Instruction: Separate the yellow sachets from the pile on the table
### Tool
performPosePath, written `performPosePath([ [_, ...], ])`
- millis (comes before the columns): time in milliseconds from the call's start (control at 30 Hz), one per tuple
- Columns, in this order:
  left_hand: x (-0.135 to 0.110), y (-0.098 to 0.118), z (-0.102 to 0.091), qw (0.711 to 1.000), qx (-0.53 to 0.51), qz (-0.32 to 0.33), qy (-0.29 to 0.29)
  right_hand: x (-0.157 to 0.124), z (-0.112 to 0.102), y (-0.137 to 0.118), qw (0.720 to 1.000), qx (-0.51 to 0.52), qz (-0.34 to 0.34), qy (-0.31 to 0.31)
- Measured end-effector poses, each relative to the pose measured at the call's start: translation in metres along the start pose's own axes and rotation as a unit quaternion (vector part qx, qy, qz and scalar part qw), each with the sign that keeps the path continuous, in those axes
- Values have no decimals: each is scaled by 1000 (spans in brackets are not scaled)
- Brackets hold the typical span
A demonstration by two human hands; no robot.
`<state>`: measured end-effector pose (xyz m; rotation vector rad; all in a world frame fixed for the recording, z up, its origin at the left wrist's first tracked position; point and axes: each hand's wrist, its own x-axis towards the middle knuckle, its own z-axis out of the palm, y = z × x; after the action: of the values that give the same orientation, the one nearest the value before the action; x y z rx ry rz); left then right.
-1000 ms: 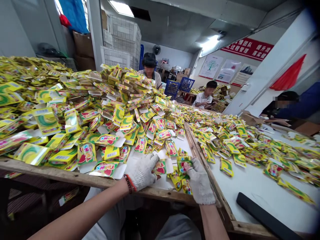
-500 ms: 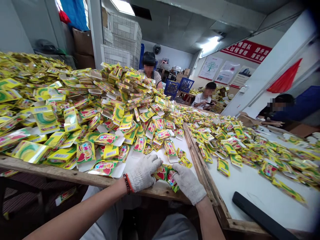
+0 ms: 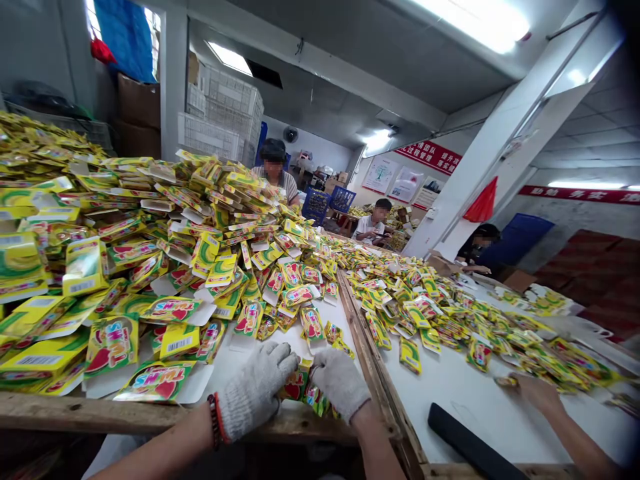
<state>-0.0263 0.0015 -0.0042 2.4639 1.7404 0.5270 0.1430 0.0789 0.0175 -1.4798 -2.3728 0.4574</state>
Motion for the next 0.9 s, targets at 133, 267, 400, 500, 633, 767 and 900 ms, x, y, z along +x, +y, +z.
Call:
performPosePath([
  [133, 0, -2, -2, 1000, -20, -20, -7, -4, 15, 13, 984, 174, 24, 19],
  [267, 0, -3, -3, 998, -35, -45, 4, -20, 16, 25, 901, 434, 17, -16],
  [400, 0, -1, -2, 1000, -22, -23, 1, -26, 15, 19, 959, 282, 14, 21],
  [500, 0, -1, -2, 1000, -8, -9, -6, -21, 20, 10, 985, 149, 9, 81],
  [633, -1, -4, 0, 998, -25, -49, 24, -21, 20, 8, 964, 244, 41, 97],
  [767, -2, -7, 2, 995, -36, -82, 49, -36, 11, 12, 958, 269, 58, 79],
  [900, -1, -4, 3, 999, -20, -18, 28, -43, 7, 9, 970, 240, 35, 25],
])
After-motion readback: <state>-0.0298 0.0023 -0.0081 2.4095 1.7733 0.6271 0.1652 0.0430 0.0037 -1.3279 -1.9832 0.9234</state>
